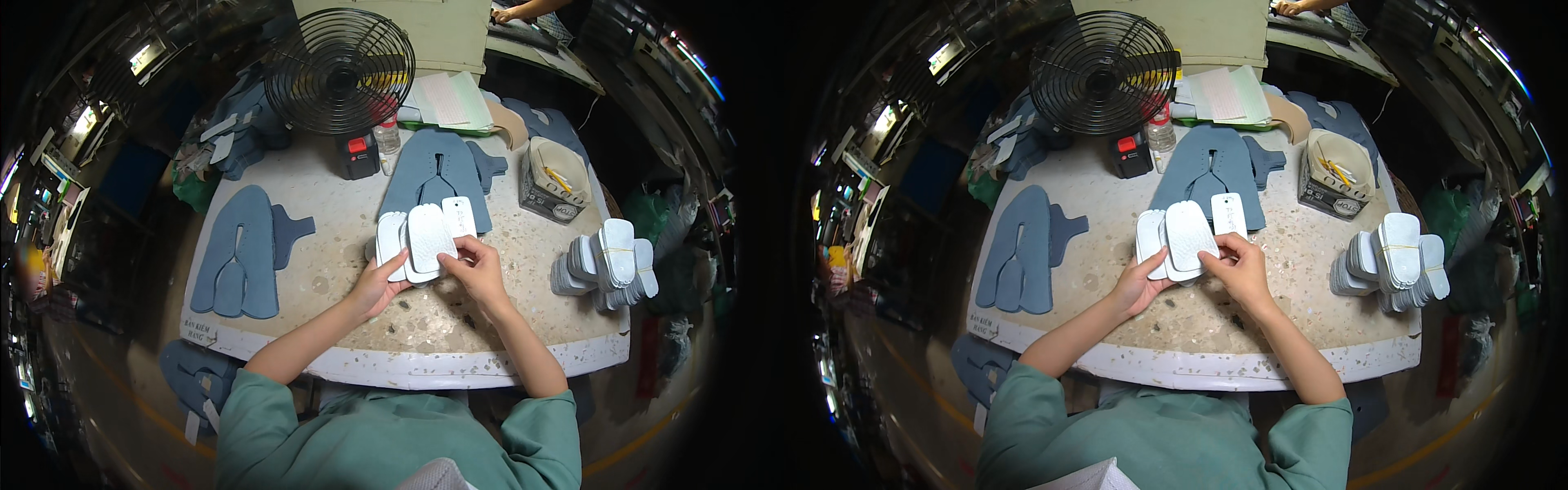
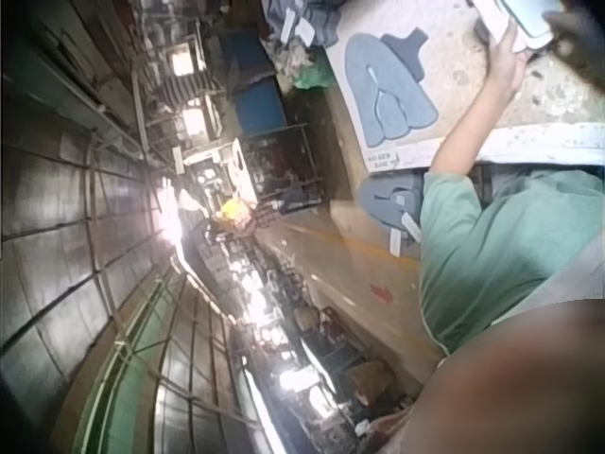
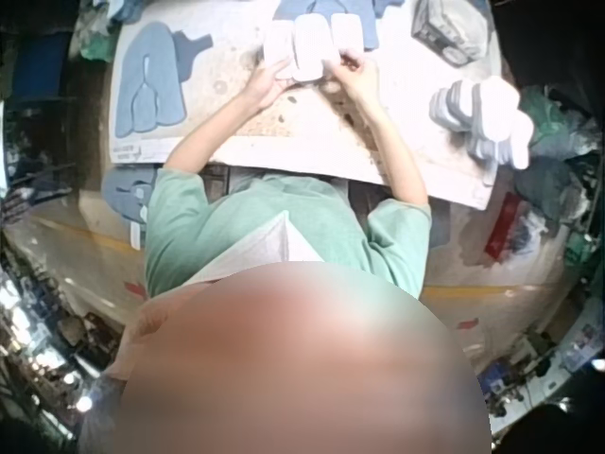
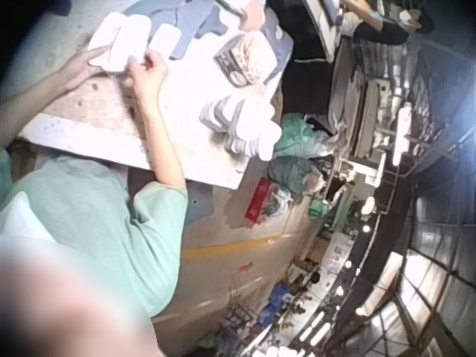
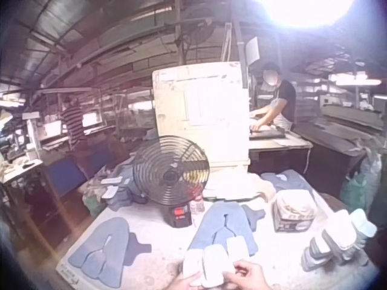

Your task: The person repeatedly picks up small white insole-like pieces and blue fabric pieces, aligns them, and stacks them into neat piles on the table. The person occasionally reorganizes the stacks and moves them to the side.

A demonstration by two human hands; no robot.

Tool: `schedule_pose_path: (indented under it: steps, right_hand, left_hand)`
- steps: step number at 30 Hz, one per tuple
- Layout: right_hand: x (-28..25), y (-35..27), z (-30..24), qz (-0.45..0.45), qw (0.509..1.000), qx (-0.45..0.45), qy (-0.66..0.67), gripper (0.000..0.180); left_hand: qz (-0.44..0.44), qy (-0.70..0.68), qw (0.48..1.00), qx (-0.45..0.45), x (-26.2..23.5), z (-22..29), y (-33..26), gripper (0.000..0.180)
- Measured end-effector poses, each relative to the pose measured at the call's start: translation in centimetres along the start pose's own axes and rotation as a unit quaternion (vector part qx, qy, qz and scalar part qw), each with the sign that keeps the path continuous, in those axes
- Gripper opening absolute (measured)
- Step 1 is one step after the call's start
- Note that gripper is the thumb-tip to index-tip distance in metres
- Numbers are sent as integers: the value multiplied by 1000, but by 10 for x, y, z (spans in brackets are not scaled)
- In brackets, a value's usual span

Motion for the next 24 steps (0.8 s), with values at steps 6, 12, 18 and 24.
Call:
schedule_pose_path:
  steps: [6, 12, 18, 24]
  right_hand:
    - [0, -15, -26, 141, 827, -487, -243, 32]
    - [4, -8, -17, -46, 951, -283, -120, 38]
    - [-22, 19, -9, -74, 987, 32, 136, 33]
    - [-18, 7, -23, -116, 964, -209, -119, 58]
  left_hand:
    - [-58, -114, 990, -60, 3, 6, -3, 57]
    - [-17, -9, 999, 44, -3, 21, 0, 57]
    - [-38, -25, 999, 13, -11, 25, 5, 61]
    - [-82, -31, 995, -46, -16, 19, 10, 63]
Point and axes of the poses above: each hand's wrist, its own y-axis towards the middle knuckle, its own x-axis out of the palm, z = x × y, the point moved 2 cm from there along y, towards the middle knuckle, and after that the axes turned 9 degrees about z, right-handed, at the moved point
